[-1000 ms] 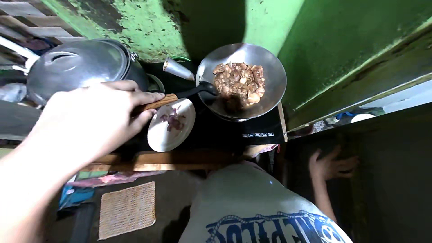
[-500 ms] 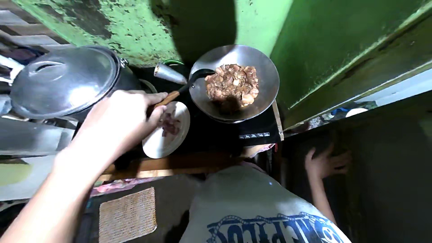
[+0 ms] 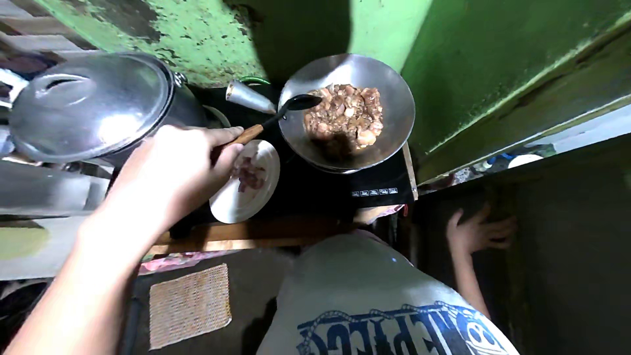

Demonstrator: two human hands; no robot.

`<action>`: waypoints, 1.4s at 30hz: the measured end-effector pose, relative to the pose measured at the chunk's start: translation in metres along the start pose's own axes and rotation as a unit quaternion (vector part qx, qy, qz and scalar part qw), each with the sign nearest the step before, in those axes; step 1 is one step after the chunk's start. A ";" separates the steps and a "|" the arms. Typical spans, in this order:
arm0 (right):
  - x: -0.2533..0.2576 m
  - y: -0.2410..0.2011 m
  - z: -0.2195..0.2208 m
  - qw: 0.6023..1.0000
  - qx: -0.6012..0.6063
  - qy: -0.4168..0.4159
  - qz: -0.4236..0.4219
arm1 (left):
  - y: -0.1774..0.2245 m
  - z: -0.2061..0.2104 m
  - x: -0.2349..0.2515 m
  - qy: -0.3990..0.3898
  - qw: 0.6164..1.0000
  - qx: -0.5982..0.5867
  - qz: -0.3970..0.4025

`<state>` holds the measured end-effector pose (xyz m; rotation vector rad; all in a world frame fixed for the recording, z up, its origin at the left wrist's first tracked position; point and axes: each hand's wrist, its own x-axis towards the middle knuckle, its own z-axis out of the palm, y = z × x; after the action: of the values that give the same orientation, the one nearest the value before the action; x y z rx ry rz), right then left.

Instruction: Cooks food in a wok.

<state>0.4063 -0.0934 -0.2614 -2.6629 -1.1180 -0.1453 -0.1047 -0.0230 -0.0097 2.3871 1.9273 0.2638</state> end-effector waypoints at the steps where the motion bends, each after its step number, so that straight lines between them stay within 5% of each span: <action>1: -0.001 0.000 -0.001 1.000 0.001 -0.001 -0.001 | -0.002 -0.007 -0.006 0.000 1.000 -0.005 0.011; 5: 0.000 0.004 -0.002 1.000 -0.006 0.007 -0.013 | 0.025 -0.052 -0.041 -0.003 0.998 -0.006 0.058; 12: -0.001 -0.002 -0.007 1.000 -0.015 -0.002 -0.002 | 0.018 -0.035 -0.042 -0.096 0.995 -0.001 0.015; 18: 0.001 -0.002 -0.006 1.000 -0.023 0.000 0.003 | 0.003 -0.025 -0.038 -0.011 0.997 -0.025 0.078; 25: -0.001 0.002 -0.001 1.000 -0.016 0.009 -0.004 | 0.014 -0.055 -0.010 -0.030 0.993 0.036 0.105; 29: -0.003 -0.006 -0.005 1.000 -0.005 0.012 -0.004 | 0.031 -0.028 0.031 0.018 0.992 -0.031 0.121; 34: -0.007 0.000 -0.004 0.999 -0.008 0.025 -0.031 | 0.088 -0.016 0.076 -0.147 0.988 -0.015 0.050; 39: -0.008 -0.003 -0.006 1.000 0.001 0.007 -0.020 | 0.046 -0.025 0.038 0.000 0.983 -0.035 0.181; 42: -0.008 -0.007 -0.004 1.000 -0.004 0.014 -0.011 | 0.059 -0.016 0.020 -0.040 0.987 -0.015 0.158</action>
<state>0.3959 -0.0950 -0.2579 -2.6471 -1.1407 -0.1918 -0.0465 -0.0173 0.0170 2.6309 1.4961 0.2064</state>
